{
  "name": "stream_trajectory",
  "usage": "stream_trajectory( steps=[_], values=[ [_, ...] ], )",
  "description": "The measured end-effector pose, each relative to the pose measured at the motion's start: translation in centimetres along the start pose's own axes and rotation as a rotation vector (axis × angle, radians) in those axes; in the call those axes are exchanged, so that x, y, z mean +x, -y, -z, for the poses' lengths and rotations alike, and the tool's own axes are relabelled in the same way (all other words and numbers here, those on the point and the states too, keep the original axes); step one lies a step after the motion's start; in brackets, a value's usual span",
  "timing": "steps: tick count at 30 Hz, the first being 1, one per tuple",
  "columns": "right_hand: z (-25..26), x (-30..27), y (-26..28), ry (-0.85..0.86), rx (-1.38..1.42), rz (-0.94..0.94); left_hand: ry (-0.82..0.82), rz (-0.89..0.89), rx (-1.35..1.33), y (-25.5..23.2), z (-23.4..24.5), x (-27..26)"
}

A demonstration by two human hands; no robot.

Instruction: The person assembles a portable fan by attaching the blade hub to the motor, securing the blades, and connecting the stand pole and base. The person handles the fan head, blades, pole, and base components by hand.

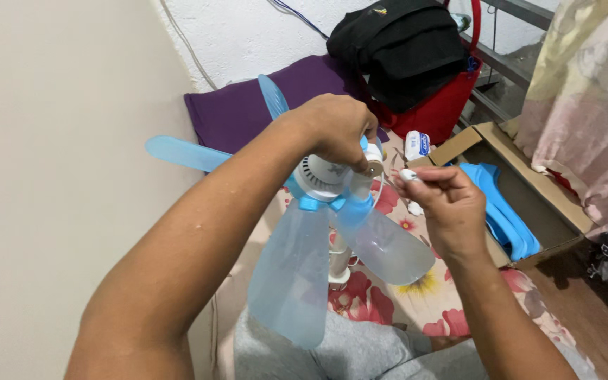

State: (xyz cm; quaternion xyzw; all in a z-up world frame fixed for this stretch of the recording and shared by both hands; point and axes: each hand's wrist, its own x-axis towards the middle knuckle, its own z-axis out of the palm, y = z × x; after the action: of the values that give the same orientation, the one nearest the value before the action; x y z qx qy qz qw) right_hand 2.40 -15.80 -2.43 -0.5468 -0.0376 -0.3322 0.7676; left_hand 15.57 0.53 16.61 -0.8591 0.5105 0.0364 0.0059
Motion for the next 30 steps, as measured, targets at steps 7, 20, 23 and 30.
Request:
stream_trajectory(
  steps=[7, 20, 23, 30],
  values=[
    [-3.9, -0.7, 0.8, 0.153, -0.327, 0.284, 0.010, 0.032, -0.022, -0.4, -0.1, -0.1],
    [-5.4, -1.3, 2.2, 0.050, -0.946, 0.754, 0.050, 0.054, -0.083, -0.7, 0.2, -0.5],
    [-5.3, -1.2, 2.1, 0.072, -0.971, 0.772, 0.052, 0.057, -0.089, -0.6, 0.2, -0.4],
    [-5.2, -1.9, 1.5, 0.004, -0.956, 0.847, 0.028, 0.031, -0.096, -0.9, -0.2, 0.0]
  ],
)
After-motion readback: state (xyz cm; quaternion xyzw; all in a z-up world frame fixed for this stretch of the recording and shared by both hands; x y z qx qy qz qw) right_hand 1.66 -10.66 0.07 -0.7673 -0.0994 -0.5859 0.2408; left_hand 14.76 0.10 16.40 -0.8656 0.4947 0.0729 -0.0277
